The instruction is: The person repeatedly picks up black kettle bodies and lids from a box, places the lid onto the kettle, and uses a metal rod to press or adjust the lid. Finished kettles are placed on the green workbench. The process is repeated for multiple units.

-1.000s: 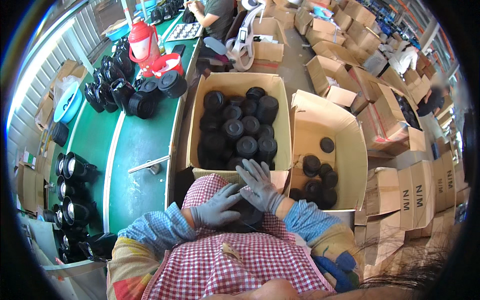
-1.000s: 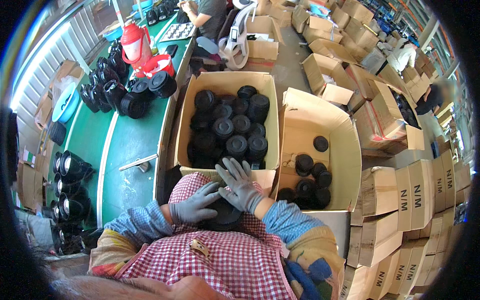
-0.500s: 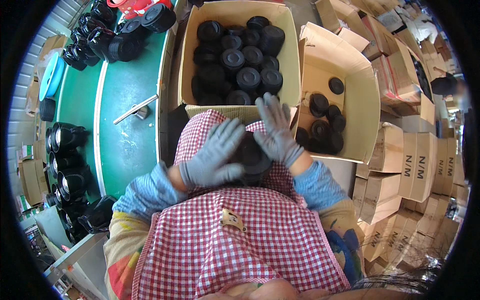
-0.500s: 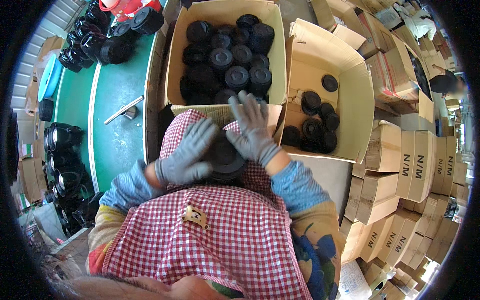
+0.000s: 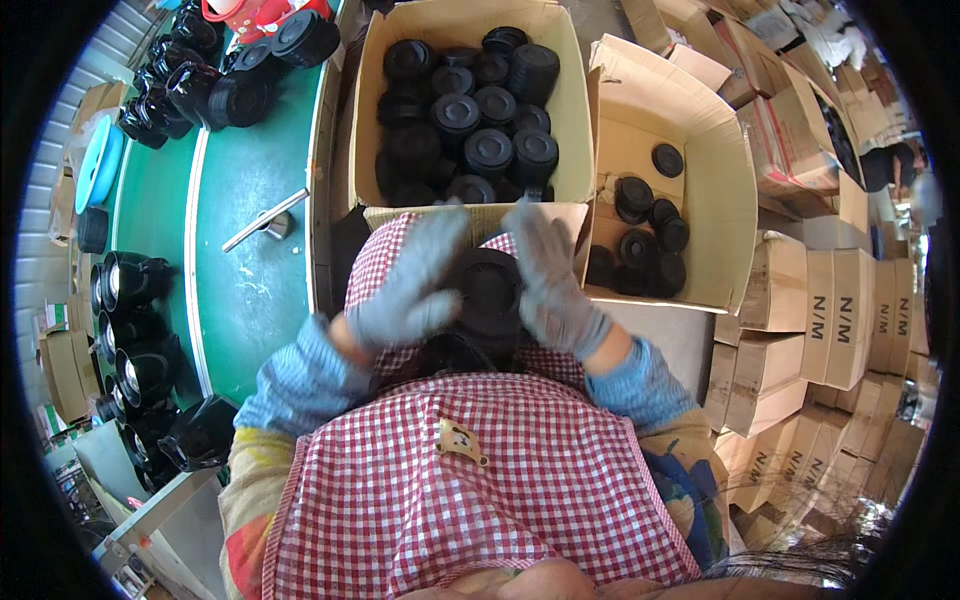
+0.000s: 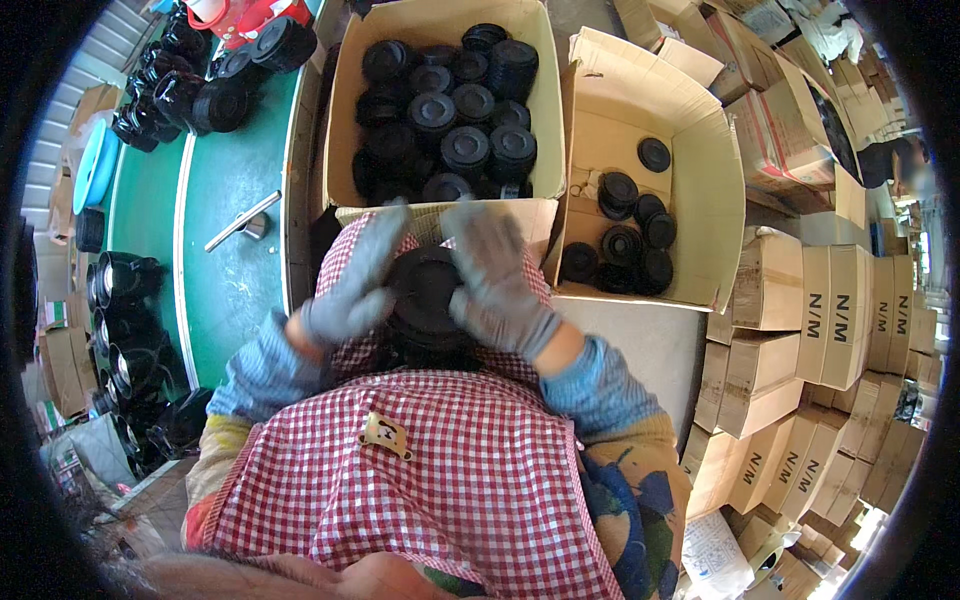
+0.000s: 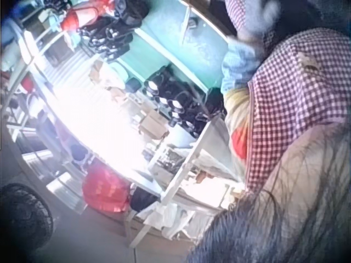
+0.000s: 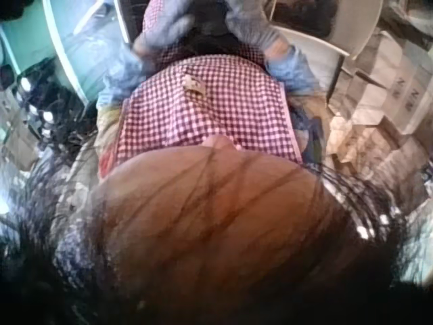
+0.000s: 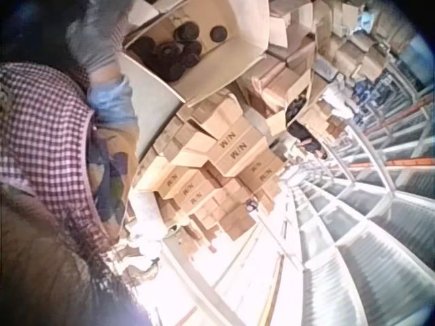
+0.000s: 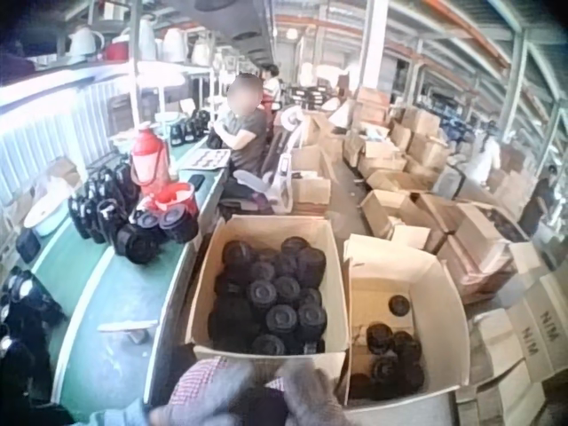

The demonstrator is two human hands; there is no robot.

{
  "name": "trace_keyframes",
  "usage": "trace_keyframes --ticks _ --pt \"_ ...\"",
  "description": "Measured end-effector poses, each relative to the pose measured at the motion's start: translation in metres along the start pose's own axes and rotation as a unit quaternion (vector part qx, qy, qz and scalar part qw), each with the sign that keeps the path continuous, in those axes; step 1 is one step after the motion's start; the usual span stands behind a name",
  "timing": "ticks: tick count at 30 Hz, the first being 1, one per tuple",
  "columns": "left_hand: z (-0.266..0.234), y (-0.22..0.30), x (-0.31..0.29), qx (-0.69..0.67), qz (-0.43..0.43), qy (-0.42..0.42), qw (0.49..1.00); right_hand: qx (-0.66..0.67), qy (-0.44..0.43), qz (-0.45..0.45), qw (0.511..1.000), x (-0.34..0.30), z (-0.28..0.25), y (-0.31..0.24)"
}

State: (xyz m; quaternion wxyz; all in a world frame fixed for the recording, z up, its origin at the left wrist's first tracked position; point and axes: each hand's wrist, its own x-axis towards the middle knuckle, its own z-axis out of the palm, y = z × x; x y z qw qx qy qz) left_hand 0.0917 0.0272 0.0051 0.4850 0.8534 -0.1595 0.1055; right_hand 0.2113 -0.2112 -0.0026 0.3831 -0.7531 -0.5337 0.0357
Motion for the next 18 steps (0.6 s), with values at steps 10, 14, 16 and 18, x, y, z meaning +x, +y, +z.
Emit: trace_keyframes --ticks 10,14,16,18 --pt "0.001 0.003 0.019 0.005 -0.055 0.007 0.998 -0.055 -0.112 -0.034 0.992 0.012 -0.018 -0.035" --pt "-0.001 0.045 0.015 -0.080 0.049 -0.074 0.993 -0.090 -0.028 0.061 0.994 -0.003 0.000 0.030" --pt "-0.002 -0.004 0.015 0.142 -0.025 0.026 0.989 -0.006 -0.044 -0.074 0.996 0.012 -0.017 -0.032" --pt "0.007 0.004 0.015 0.145 -0.037 -0.047 0.988 -0.064 -0.036 -0.043 0.996 0.010 -0.010 -0.014"
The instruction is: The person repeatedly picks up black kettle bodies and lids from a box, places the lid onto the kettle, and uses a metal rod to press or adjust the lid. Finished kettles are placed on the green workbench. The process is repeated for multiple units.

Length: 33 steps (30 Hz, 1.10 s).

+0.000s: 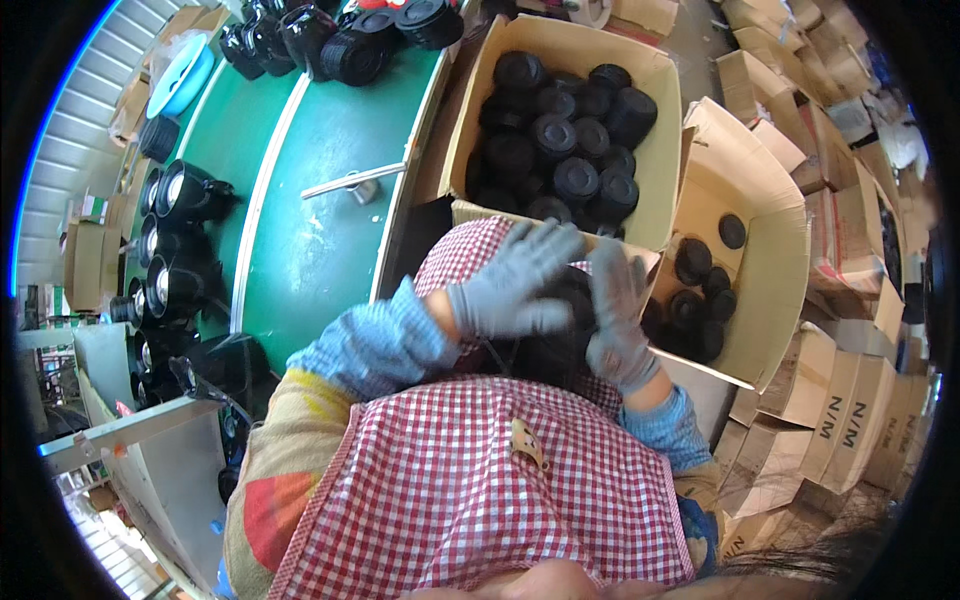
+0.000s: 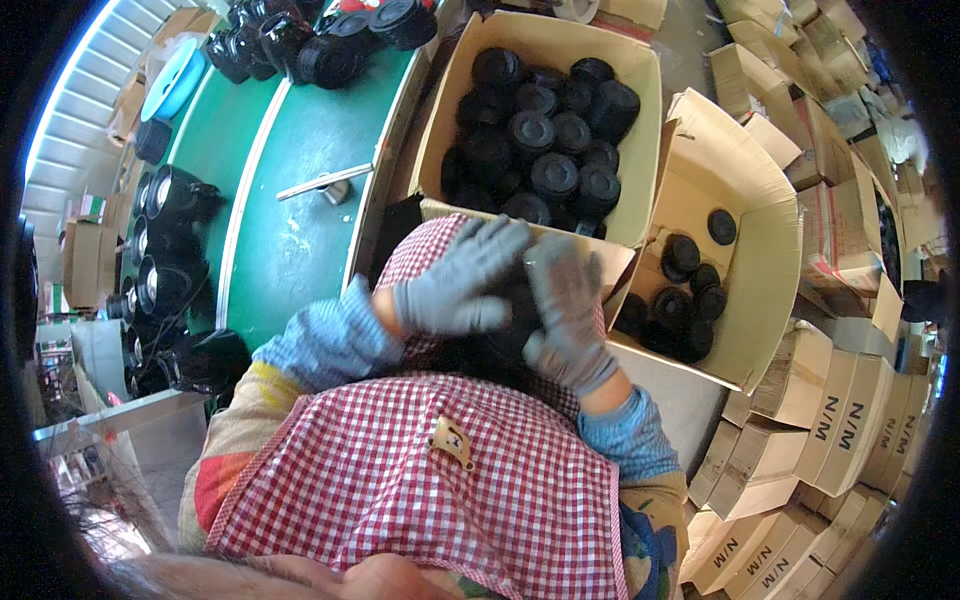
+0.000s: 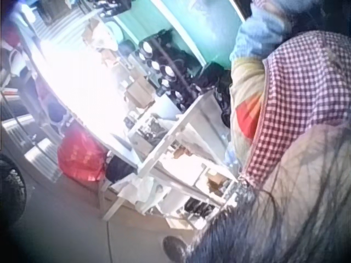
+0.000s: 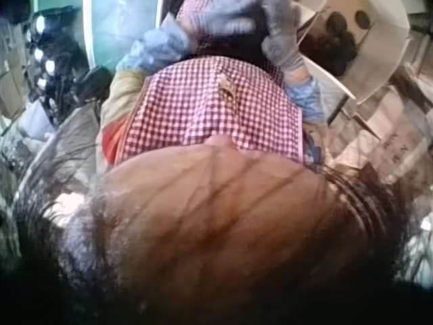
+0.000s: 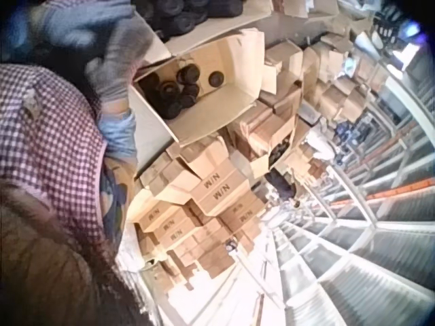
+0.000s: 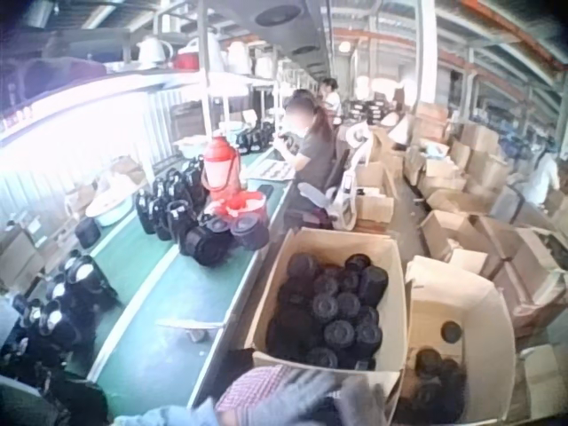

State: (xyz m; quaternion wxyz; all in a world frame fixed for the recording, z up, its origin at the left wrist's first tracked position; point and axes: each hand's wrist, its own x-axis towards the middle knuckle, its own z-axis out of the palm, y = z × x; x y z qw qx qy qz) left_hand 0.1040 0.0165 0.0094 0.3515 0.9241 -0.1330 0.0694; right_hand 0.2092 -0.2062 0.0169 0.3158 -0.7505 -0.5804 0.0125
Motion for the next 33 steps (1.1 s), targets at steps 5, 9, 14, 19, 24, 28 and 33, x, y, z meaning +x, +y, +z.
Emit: trace_keyframes --ticks 5,9,14,19,24,28,33 --pt "-0.009 0.001 -0.001 -0.103 0.014 0.021 0.994 0.030 0.002 -0.009 1.000 -0.001 -0.003 -0.007" --pt "-0.018 0.036 -0.004 -0.162 0.104 0.000 0.981 0.044 0.032 0.129 0.990 -0.012 0.012 0.030" --pt "-0.012 0.013 -0.004 -0.063 0.044 -0.003 0.997 -0.003 0.009 0.049 0.999 0.004 0.001 0.020" --pt "-0.028 -0.003 -0.008 -0.227 0.063 0.002 0.972 0.166 0.030 0.031 0.985 -0.016 0.003 0.036" --pt "-0.019 -0.021 0.015 -0.149 0.035 -0.008 0.988 0.334 0.041 0.161 0.928 0.025 0.014 0.033" --pt "-0.056 -0.020 0.023 -0.176 -0.003 0.181 0.968 0.525 0.094 0.173 0.828 0.071 -0.008 0.012" --pt "-0.096 -0.065 -0.096 -0.273 -0.352 0.406 0.798 0.295 0.039 0.054 0.953 0.022 -0.034 0.014"
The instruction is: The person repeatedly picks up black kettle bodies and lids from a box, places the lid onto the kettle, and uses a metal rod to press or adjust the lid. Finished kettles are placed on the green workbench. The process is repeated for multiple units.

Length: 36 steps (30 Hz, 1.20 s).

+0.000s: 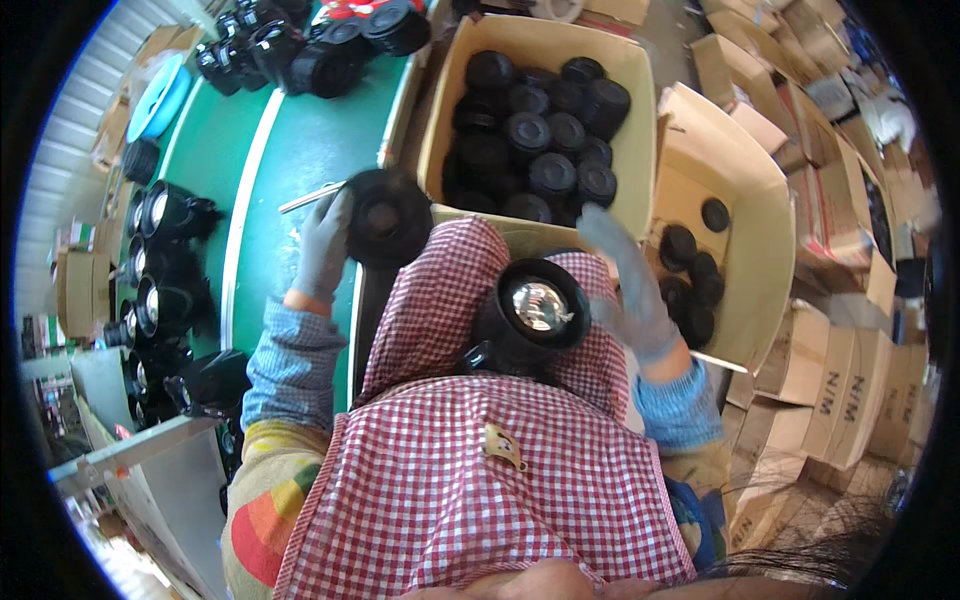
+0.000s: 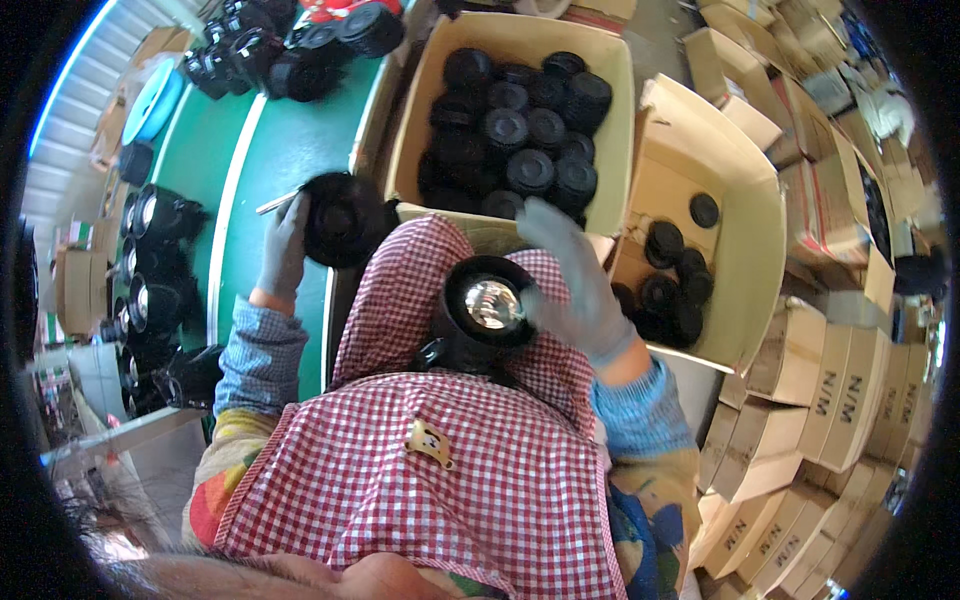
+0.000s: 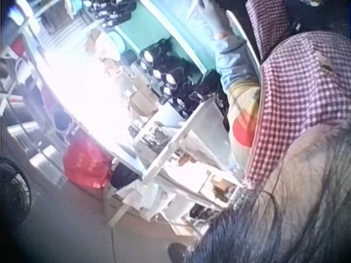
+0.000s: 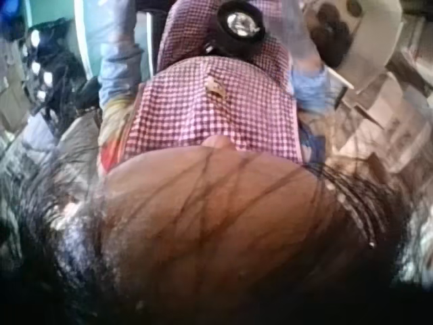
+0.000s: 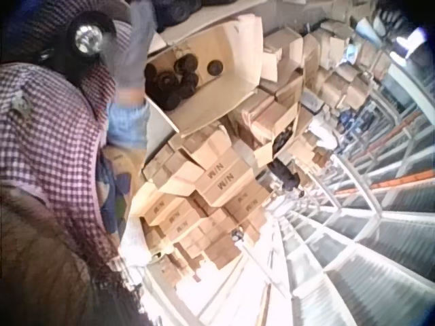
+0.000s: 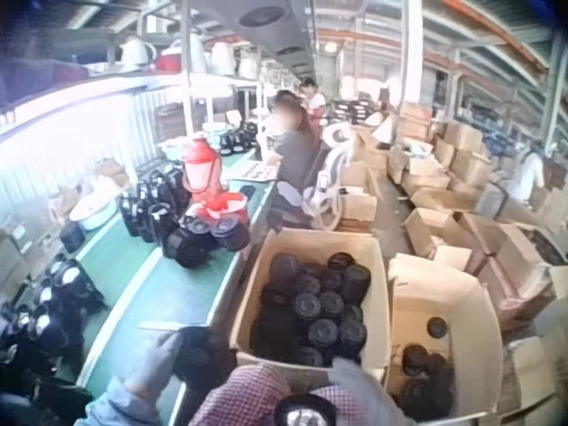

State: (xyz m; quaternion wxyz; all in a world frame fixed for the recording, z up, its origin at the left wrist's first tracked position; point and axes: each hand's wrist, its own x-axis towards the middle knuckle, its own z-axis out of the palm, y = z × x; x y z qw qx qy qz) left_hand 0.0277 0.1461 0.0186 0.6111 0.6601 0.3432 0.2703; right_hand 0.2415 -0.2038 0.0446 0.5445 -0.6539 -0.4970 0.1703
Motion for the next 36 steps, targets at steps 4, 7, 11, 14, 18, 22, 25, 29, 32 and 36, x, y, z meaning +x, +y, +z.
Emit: trace_keyframes --ticks 4,7,11,14,18,22,25,29,32,36 --pt "-0.117 -0.081 -0.034 0.070 -0.142 0.153 0.975 -0.099 -0.086 -0.026 0.991 -0.051 0.027 -0.003" --pt "-0.140 -0.109 -0.048 0.193 -0.122 0.235 0.945 -0.125 -0.070 -0.098 0.985 -0.053 0.047 0.006" --pt "-0.052 -0.008 -0.073 0.239 0.050 0.029 0.969 -0.156 -0.063 -0.111 0.979 -0.042 0.053 -0.008" --pt "0.022 0.064 -0.100 0.356 0.387 -0.270 0.807 -0.183 -0.081 -0.137 0.970 -0.021 0.068 -0.028" --pt "0.044 0.042 -0.098 0.342 0.459 -0.389 0.722 -0.205 -0.092 -0.163 0.961 -0.015 0.082 -0.033" --pt "0.009 0.041 -0.111 0.214 0.269 -0.298 0.890 -0.202 0.048 -0.087 0.974 -0.043 0.045 -0.036" --pt "-0.006 0.009 -0.111 -0.239 -0.054 -0.258 0.935 -0.262 -0.023 -0.088 0.961 -0.059 0.043 -0.045" --pt "0.009 -0.006 -0.147 -0.281 -0.129 -0.243 0.919 -0.242 0.029 -0.168 0.955 -0.046 0.062 -0.072" --pt "0.011 -0.039 -0.154 -0.118 -0.085 -0.252 0.957 -0.176 0.051 -0.141 0.973 -0.049 0.062 -0.095" --pt "0.045 -0.035 -0.159 -0.302 -0.187 -0.312 0.881 -0.111 0.056 -0.131 0.983 -0.056 0.065 -0.114"
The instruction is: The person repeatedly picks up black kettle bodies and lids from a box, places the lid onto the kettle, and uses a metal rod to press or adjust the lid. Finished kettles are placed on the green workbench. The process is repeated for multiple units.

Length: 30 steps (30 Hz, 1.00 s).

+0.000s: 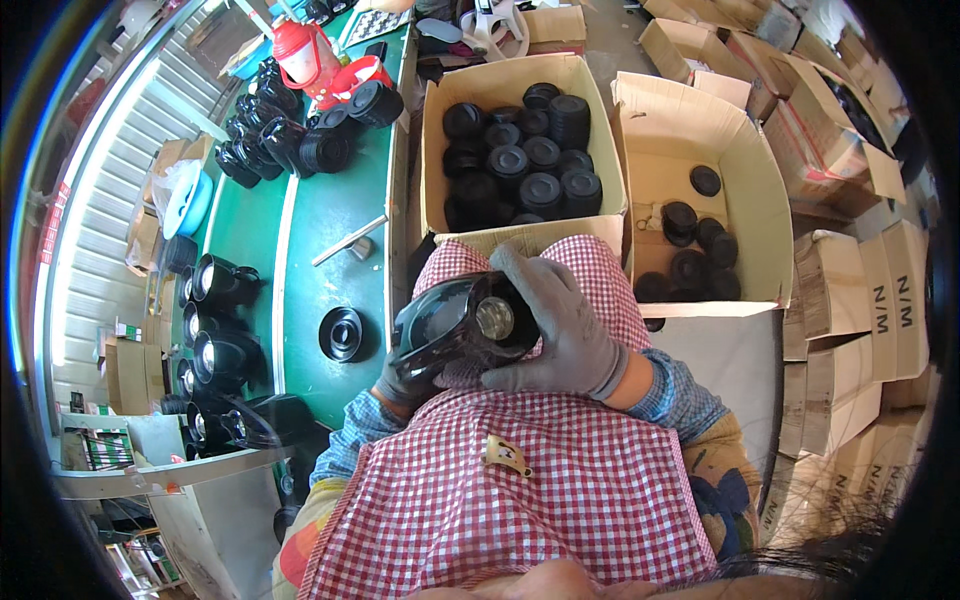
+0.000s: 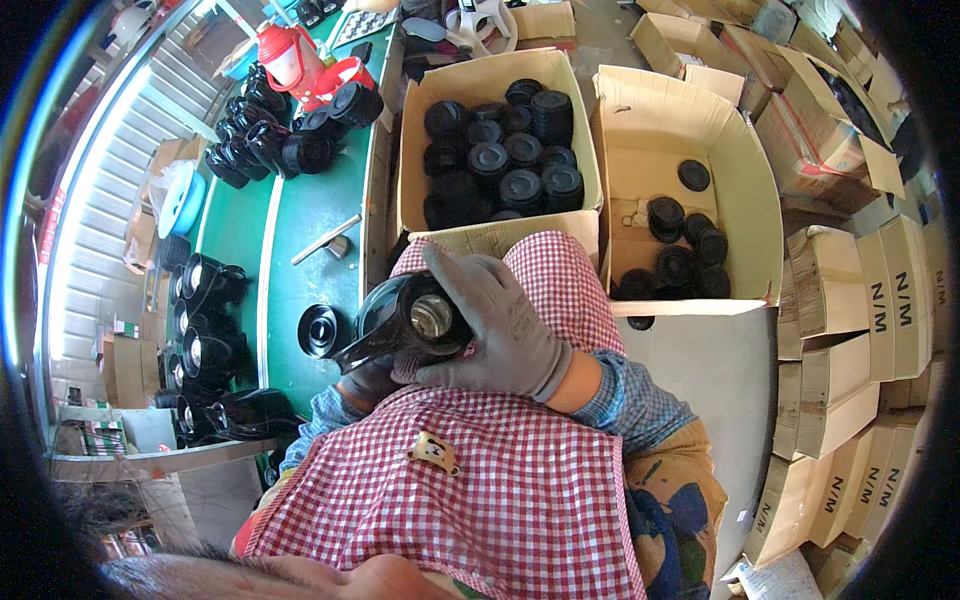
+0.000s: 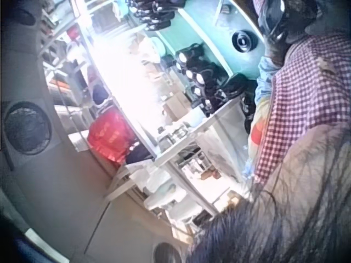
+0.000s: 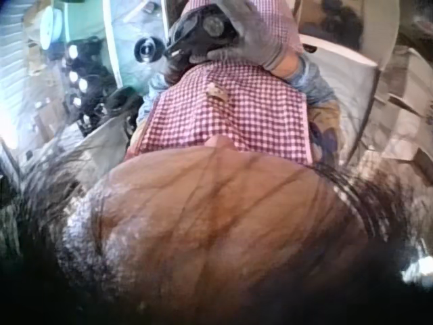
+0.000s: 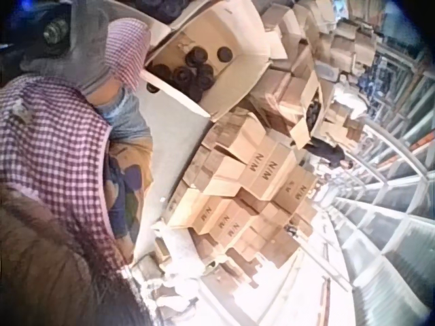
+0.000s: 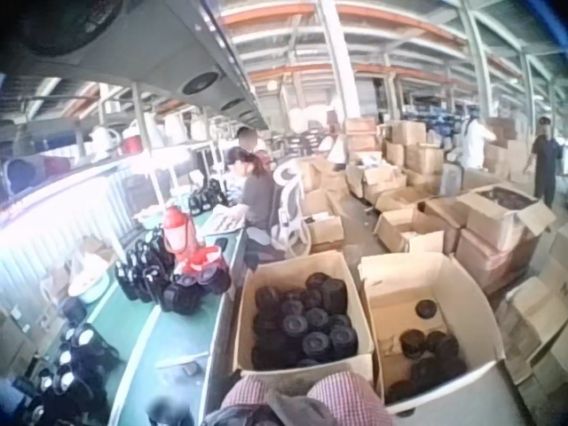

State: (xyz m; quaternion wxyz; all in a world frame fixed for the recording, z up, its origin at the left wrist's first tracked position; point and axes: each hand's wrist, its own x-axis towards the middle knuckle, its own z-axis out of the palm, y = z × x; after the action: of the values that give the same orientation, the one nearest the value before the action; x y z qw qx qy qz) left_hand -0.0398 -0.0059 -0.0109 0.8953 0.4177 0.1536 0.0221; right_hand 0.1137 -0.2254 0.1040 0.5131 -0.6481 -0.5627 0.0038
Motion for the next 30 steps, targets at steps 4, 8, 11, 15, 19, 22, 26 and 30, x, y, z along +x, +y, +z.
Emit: trace_keyframes --ticks 4,8,11,15,19,22,26,30 --pt "0.000 -0.007 0.005 -0.050 -0.027 -0.004 0.998 -0.042 -0.009 -0.004 0.999 -0.008 0.003 -0.010" --pt "-0.006 -0.007 0.005 -0.069 -0.039 0.005 0.997 -0.064 0.008 0.011 0.998 -0.011 0.007 -0.013" --pt "-0.009 -0.008 0.004 -0.077 -0.046 0.009 0.996 -0.078 0.010 0.011 0.997 -0.011 0.007 -0.016" --pt "-0.014 -0.010 0.001 -0.088 -0.049 0.016 0.995 -0.101 -0.031 0.028 0.994 -0.013 0.003 -0.016" --pt "-0.016 -0.011 0.002 -0.097 -0.055 0.017 0.994 -0.102 -0.023 0.033 0.994 -0.014 0.005 -0.012" --pt "-0.017 -0.012 0.002 -0.106 -0.059 0.020 0.992 -0.105 -0.030 0.044 0.993 -0.014 0.005 -0.012" --pt "-0.020 -0.012 0.003 -0.115 -0.061 0.023 0.991 -0.090 -0.007 0.031 0.995 -0.013 0.008 -0.010" --pt "-0.025 -0.007 0.003 -0.121 -0.060 0.026 0.990 -0.099 -0.009 0.019 0.995 -0.016 0.009 -0.012"
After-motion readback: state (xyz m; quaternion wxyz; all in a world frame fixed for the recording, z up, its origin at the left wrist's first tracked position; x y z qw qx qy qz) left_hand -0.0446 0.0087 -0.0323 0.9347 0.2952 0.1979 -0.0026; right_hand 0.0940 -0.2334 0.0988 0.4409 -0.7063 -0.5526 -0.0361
